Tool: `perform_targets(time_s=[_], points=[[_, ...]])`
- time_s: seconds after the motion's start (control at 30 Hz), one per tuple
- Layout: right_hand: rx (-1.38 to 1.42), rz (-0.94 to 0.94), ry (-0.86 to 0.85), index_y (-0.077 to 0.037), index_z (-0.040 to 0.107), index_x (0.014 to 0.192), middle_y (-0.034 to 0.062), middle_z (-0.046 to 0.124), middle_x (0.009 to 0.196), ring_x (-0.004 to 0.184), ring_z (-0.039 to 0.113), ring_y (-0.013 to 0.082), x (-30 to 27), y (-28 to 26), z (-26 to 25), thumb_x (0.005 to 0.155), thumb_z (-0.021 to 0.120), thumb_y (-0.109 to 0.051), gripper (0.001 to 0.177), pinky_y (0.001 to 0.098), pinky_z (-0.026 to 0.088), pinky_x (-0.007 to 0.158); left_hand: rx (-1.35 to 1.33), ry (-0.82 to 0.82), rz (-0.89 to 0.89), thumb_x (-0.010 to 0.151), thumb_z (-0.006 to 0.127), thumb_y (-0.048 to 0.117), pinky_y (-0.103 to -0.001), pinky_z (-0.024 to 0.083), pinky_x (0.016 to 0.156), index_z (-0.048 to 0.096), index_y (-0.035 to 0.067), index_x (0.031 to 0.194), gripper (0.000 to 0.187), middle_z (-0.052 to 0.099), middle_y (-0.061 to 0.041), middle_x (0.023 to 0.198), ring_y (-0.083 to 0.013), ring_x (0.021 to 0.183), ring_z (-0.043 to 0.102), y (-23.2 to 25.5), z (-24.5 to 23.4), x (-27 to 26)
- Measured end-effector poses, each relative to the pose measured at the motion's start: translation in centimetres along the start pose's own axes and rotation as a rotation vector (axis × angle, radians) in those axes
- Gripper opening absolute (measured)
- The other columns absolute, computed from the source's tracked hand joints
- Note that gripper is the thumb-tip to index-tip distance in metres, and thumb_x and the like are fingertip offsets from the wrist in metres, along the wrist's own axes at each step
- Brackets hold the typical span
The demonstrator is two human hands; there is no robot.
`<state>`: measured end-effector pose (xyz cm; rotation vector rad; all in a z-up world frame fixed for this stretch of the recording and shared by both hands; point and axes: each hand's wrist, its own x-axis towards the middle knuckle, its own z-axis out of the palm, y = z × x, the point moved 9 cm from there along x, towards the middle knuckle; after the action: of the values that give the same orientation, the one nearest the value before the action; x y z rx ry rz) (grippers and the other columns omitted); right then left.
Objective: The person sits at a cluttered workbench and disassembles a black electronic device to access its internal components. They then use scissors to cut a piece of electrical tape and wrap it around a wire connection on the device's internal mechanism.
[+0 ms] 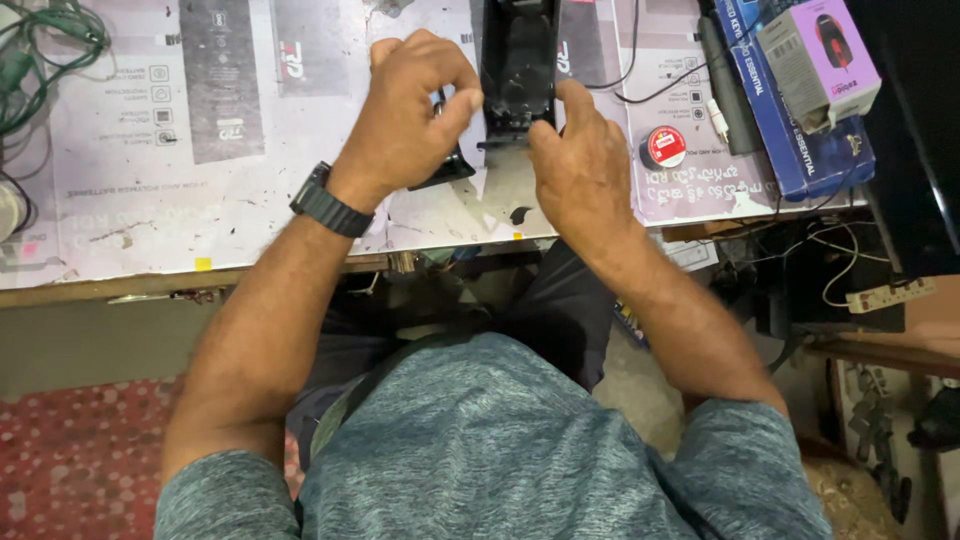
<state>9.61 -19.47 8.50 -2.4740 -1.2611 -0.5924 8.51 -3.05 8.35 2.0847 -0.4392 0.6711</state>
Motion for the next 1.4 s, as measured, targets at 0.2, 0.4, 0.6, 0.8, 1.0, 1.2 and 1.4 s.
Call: perform_targets(time_s=[0.2,0.4,0.6,0.8,1.0,1.2,1.4], points=[[-0.004,0.063,-0.015,-0.001,0.066,0.094,0.0222,0.058,0.128,0.089,0.066,0.04,0.4,2.1,0.2,0.086,0.084,-0.012,0.022,0.0522,0.052,0.076,-0.4,0.073,-0.14,0.1,0.066,0.013,-0.032,0.049,0.09,0.064,0.004,0.091,0.013,0.067,-0.001,0.091,-0.0122,0.091,0.061,-4.2,-1.6,-0.7],[0.113,0.211,-0.018,0.0,0.069,0.097,0.0202,0.061,0.125,0.094,0.066,0.0404,-0.4,5.2,0.7,0.088,0.085,-0.012,0.022,0.0489,0.053,0.079,-0.557,0.101,-0.324,0.1,0.066,0.012,-0.026,0.046,0.072,0.065,0.003,0.088,0.015,0.064,0.0,0.082,-0.0074,0.076,0.055,-6.3,-0.6,-1.4],[0.126,0.259,-0.036,0.0,0.071,0.095,0.0202,0.062,0.124,0.094,0.066,0.039,-1.2,6.1,1.9,0.088,0.086,-0.012,0.02,0.0475,0.053,0.078,-0.118,-0.018,-0.282,0.099,0.066,0.018,-0.038,0.044,0.091,0.073,0.006,0.097,0.014,0.072,-0.003,0.092,-0.0173,0.098,0.06,-5.1,-0.4,-0.5],[0.192,0.245,-0.022,0.001,0.071,0.096,0.0206,0.062,0.125,0.088,0.067,0.0344,-1.4,6.6,1.6,0.088,0.086,-0.009,0.02,0.0436,0.054,0.075,0.1,-0.156,-0.168,0.081,0.067,0.014,-0.042,0.027,0.107,0.067,0.006,0.125,0.045,0.066,-0.01,0.13,-0.0281,0.122,0.054,-4.6,-2.2,-2.0],[0.213,0.247,-0.054,0.002,0.071,0.098,0.0208,0.062,0.126,0.079,0.068,0.0291,-1.7,7.0,1.4,0.089,0.086,-0.009,0.021,0.0416,0.054,0.072,0.238,-0.276,-0.171,0.077,0.086,0.014,-0.044,0.029,0.104,0.068,0.009,0.13,0.057,0.069,-0.009,0.127,-0.027,0.117,0.058,-5.6,-0.6,-2.9],[0.245,0.244,-0.064,0.001,0.072,0.1,0.0206,0.062,0.126,0.079,0.069,0.0277,-2.0,7.3,1.3,0.089,0.086,-0.009,0.021,0.0398,0.055,0.071,0.216,-0.358,-0.199,0.069,0.092,0.014,-0.043,0.031,0.103,0.073,0.014,0.124,0.058,0.073,-0.006,0.116,-0.0256,0.112,0.06,-6.7,-2.0,-2.4],[0.286,0.188,-0.021,0.0,0.072,0.101,0.0204,0.063,0.128,0.089,0.069,0.0313,-2.4,7.8,1.3,0.089,0.087,-0.007,0.02,0.0394,0.056,0.076,0.221,-0.414,-0.172,0.067,0.09,0.013,-0.043,0.032,0.105,0.075,0.016,0.122,0.057,0.072,-0.007,0.111,-0.0266,0.11,0.059,-6.9,-2.7,-2.4]])
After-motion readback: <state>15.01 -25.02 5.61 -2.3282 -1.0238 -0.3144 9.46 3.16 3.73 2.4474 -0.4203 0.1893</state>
